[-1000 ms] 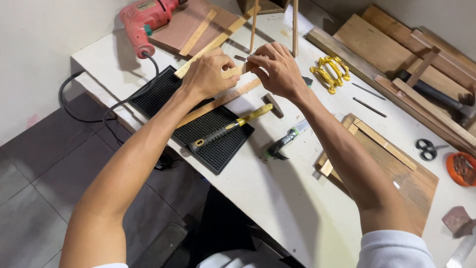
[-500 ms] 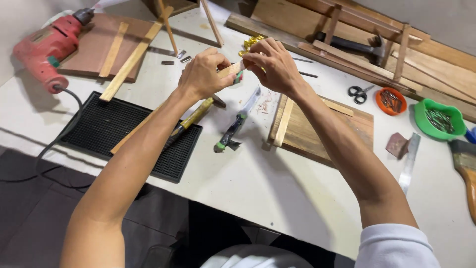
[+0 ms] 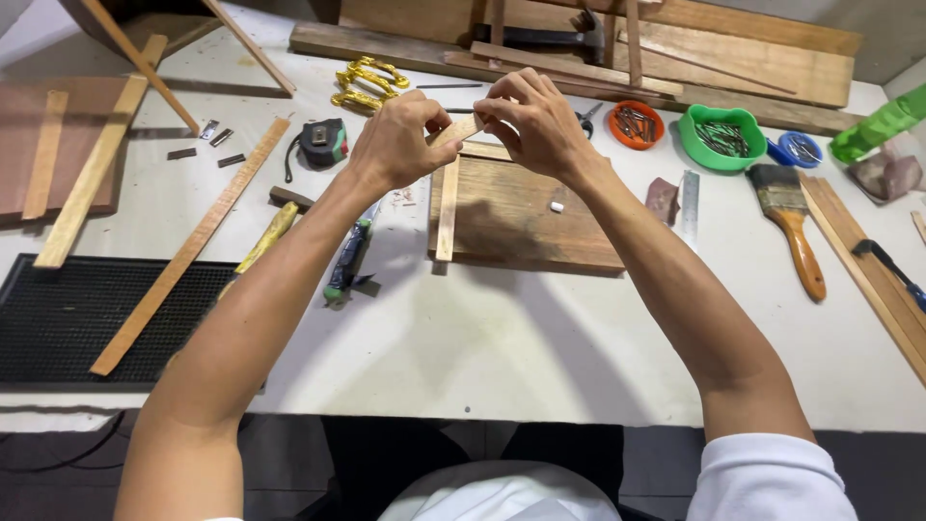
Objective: The person assembles a small wooden frame on a workbench. They position thin wood strips around a wooden board, take nails from a container, and hammer the nails to fasten the strips, working around the frame one side at a time.
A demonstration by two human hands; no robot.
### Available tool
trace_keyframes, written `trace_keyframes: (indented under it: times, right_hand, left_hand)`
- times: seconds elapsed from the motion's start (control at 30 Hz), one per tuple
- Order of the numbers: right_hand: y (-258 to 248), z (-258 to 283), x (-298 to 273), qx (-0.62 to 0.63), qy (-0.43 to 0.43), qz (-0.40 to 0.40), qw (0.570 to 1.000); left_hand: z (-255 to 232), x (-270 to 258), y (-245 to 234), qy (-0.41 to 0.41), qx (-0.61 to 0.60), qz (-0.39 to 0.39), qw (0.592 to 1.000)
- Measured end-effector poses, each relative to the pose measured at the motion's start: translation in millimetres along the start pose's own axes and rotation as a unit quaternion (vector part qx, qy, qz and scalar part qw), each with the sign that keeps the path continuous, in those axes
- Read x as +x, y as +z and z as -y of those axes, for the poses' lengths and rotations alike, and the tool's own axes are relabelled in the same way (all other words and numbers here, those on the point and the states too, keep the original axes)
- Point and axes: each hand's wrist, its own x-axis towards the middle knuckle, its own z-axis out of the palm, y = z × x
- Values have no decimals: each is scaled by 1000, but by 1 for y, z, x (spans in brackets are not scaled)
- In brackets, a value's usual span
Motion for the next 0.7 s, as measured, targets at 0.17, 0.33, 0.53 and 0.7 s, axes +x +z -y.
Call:
trace_keyframes:
  times: [0.17,0.33,0.53,0.7]
  right_hand:
    - [-22,-13,-41,-26,37,2,999]
    - [-37,-16,-66,-40,30,-17,999]
    - [-31,-24,-99,-51,57,3,997]
    - [-23,-39,-137,-48,121,53,990]
  left_hand:
    - [-39,16,26,-9,-30,28,999]
    - [-61,25,54,-79,-79,78,991]
    - [-77,27,79,-144,-147,149,967]
    - [-91,36,108,-207,-285,225,908]
